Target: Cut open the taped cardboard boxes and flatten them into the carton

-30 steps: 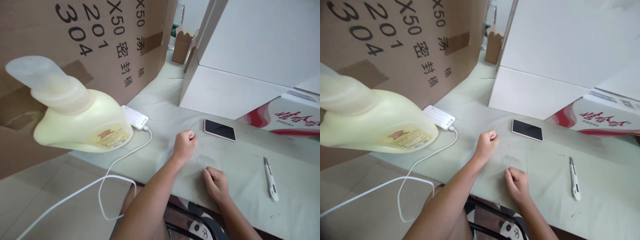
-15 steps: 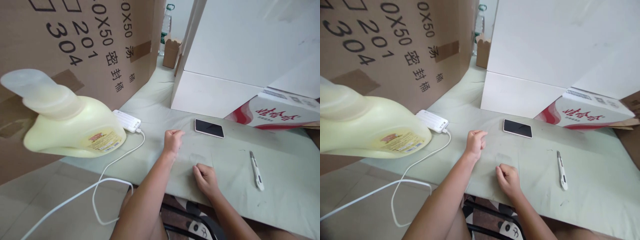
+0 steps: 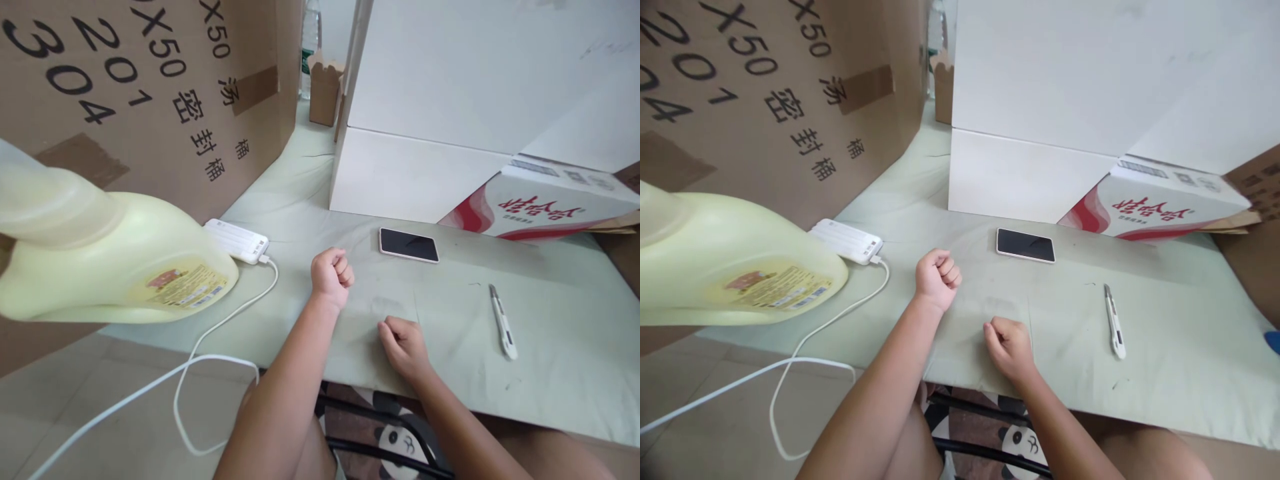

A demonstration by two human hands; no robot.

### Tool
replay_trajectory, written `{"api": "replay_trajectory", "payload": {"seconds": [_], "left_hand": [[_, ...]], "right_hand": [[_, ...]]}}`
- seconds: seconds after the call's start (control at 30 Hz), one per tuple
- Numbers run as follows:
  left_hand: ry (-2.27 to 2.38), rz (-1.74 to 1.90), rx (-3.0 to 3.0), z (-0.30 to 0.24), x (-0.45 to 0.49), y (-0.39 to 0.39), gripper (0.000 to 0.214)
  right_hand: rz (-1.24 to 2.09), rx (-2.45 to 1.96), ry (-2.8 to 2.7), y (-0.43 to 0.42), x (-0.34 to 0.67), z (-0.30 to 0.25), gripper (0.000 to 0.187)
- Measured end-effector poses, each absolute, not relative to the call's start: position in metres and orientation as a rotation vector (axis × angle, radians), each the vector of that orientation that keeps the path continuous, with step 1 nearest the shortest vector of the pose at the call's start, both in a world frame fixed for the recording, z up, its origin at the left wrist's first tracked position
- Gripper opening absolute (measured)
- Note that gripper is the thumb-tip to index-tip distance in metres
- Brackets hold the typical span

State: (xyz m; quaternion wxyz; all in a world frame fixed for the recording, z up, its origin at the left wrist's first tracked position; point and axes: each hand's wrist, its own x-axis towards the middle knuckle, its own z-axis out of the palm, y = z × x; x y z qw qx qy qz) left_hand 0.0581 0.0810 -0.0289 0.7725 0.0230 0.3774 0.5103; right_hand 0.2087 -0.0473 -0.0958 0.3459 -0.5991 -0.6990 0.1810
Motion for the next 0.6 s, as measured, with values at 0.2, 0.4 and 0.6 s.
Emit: {"api": "replay_trajectory", "payload": {"seconds": [0.2, 0.4, 0.6], "left_hand": [[0.677, 1.156, -0.143, -0.023, 0.043, 0.084, 0.042], [0.497, 1.244, -0.217, -0.026, 0.028, 0.082, 0.041], [0.416, 1.264, -0.223, -0.031, 0.025, 0.082, 0.041]], "right_hand": [[0.463, -1.541, -1.81, -0.048, 0.209, -0.097, 0.043], [0.447, -1.538, -1.809, -0.048, 0.208, -0.098, 0.044], [0.439, -1.531, -1.794, -0.048, 0.208, -0.095, 0.044]]}}
